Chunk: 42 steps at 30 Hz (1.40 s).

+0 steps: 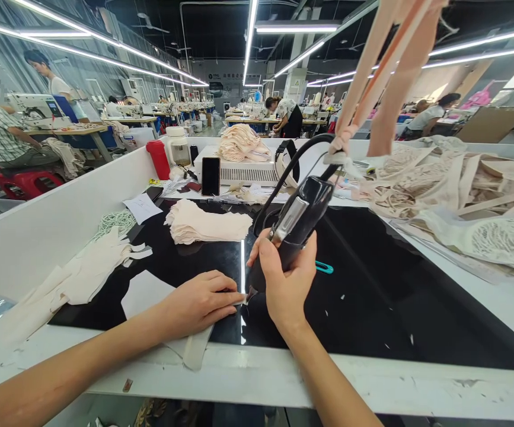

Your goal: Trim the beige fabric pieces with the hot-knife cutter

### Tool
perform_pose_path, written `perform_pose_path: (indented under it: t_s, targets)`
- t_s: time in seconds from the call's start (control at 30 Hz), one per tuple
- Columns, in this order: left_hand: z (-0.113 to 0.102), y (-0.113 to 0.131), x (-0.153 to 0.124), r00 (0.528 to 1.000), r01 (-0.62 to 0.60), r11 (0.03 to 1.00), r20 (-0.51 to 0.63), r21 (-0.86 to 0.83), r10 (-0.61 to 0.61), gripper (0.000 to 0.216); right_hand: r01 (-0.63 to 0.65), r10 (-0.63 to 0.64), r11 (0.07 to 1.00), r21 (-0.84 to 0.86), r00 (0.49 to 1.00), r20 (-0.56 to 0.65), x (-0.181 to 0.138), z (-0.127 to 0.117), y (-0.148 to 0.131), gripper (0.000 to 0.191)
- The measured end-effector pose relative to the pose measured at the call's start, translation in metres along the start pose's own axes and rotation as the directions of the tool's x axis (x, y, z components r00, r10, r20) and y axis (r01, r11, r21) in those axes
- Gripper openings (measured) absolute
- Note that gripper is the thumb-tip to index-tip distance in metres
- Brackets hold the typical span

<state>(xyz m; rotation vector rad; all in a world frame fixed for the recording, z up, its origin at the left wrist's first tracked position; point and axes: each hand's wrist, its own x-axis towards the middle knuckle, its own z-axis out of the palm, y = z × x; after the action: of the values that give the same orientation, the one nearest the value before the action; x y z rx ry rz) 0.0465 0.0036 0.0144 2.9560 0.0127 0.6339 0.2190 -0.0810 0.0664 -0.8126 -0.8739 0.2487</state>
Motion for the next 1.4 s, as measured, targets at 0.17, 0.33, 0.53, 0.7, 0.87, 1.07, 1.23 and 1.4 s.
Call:
perform_pose_path:
  t_s: [0.17, 0.33, 0.53, 0.7, 0.87, 1.07, 1.23, 1.4]
  targets:
    - [0.001, 0.0, -0.001, 1.0, 0.0, 1.0, -0.001, 0.003, 0.0, 0.032, 0.036, -0.036, 0.999, 0.016, 0.999, -0.024, 0.006, 0.001, 0.002, 0.035]
    - [0.003, 0.0, -0.001, 1.0, 0.014, 1.0, 0.01, 0.005, -0.014, 0.032, 0.028, -0.027, 0.999, 0.02, 0.999, -0.023, 0.008, 0.003, 0.007, 0.033]
    - [-0.001, -0.003, -0.003, 1.0, 0.012, 0.996, -0.004, -0.087, -0.013, 0.035, 0.035, -0.035, 0.999, -0.02, 0.999, -0.012, 0.006, 0.002, 0.007, 0.033]
    - [-0.008, -0.007, -0.009, 1.0, 0.009, 0.988, 0.002, -0.152, -0.009, 0.029, 0.036, -0.037, 0.998, -0.041, 0.999, -0.02, 0.007, 0.001, 0.005, 0.036]
    - [-0.011, -0.008, -0.01, 1.0, -0.024, 0.99, -0.016, -0.14, 0.022, 0.024, 0.032, -0.034, 0.999, -0.043, 0.998, -0.054, 0.007, 0.0, 0.005, 0.041]
    - [-0.011, -0.011, -0.007, 0.998, -0.055, 0.989, -0.044, -0.134, 0.049, 0.018, 0.022, -0.025, 0.999, -0.048, 0.997, -0.075, 0.008, -0.001, 0.002, 0.044]
    - [-0.006, -0.011, -0.006, 0.994, -0.068, 0.991, -0.089, -0.119, 0.058, 0.015, -0.007, 0.001, 0.998, -0.059, 0.994, -0.108, 0.009, -0.002, 0.0, 0.046]
    - [0.003, -0.009, -0.004, 0.992, -0.07, 0.994, -0.108, -0.081, 0.061, 0.015, -0.006, -0.003, 0.997, -0.073, 0.993, -0.115, 0.01, -0.003, -0.003, 0.047]
